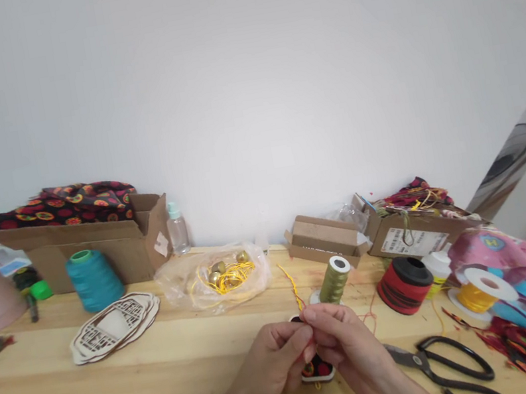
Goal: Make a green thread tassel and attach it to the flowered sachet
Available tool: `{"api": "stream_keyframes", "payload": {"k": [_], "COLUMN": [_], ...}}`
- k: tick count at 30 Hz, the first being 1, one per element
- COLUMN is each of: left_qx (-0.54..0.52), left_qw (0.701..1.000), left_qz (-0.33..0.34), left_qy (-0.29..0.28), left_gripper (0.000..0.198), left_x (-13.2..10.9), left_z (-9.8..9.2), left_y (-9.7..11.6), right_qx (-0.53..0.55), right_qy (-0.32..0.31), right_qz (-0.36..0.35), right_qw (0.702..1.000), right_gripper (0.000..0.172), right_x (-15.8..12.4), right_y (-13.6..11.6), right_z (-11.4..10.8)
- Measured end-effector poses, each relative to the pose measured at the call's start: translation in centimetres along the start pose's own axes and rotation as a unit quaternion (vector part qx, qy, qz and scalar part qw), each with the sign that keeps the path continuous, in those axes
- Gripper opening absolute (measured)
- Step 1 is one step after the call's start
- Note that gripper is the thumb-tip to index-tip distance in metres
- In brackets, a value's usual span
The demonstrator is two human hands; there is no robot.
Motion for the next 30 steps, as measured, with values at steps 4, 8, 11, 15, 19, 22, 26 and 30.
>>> {"api": "stream_keyframes", "payload": {"k": [4, 8, 11, 15, 19, 22, 26, 30], "left_qx": [-0.057, -0.088, -0.099, -0.114, -0.109, -0.1, -0.098, -0.109], "left_qw": [0.998, 0.995, 0.994, 0.993, 0.993, 0.994, 0.993, 0.993], "left_qz": [-0.015, -0.034, -0.044, -0.04, -0.037, -0.043, -0.059, -0.054], "left_qy": [-0.02, -0.01, -0.003, -0.015, -0.021, -0.02, -0.015, -0.012], "left_gripper": [0.041, 0.035, 0.03, 0.029, 0.029, 0.03, 0.032, 0.033], "left_x": [-0.1, -0.2, -0.2, -0.3, -0.2, -0.2, -0.2, -0.3], "left_z": [0.0, -0.2, -0.2, -0.2, -0.2, -0.1, 0.1, 0.2], "left_y": [-0.2, -0.4, -0.4, -0.3, -0.3, -0.4, -0.5, -0.5], "right_qx": [0.043, 0.064, 0.08, 0.091, 0.104, 0.112, 0.102, 0.089], "right_qy": [-0.006, 0.0, -0.008, -0.002, 0.009, 0.011, 0.001, -0.025], "right_qz": [-0.016, -0.05, -0.083, -0.102, -0.105, -0.105, -0.113, -0.117], "right_qw": [0.999, 0.997, 0.993, 0.991, 0.989, 0.988, 0.988, 0.989], "right_gripper": [0.03, 0.029, 0.032, 0.033, 0.032, 0.032, 0.029, 0.024], "right_x": [0.0, 0.2, 0.2, 0.2, 0.2, 0.1, -0.1, -0.2], "right_y": [-0.3, -0.7, -1.1, -1.2, -1.2, -1.3, -1.7, -1.6], "right_z": [-0.1, -0.6, -0.8, -1.0, -1.1, -1.0, -0.9, -0.9]}}
Point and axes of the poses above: each hand's wrist, its own x-axis towards the middle knuckle, its own z-axis out of the palm, y = z × x, the point moved 3 cm from there along x, towards the middle knuckle, and after that the axes turned 7 degrees about -x, right-handed, at the moved point
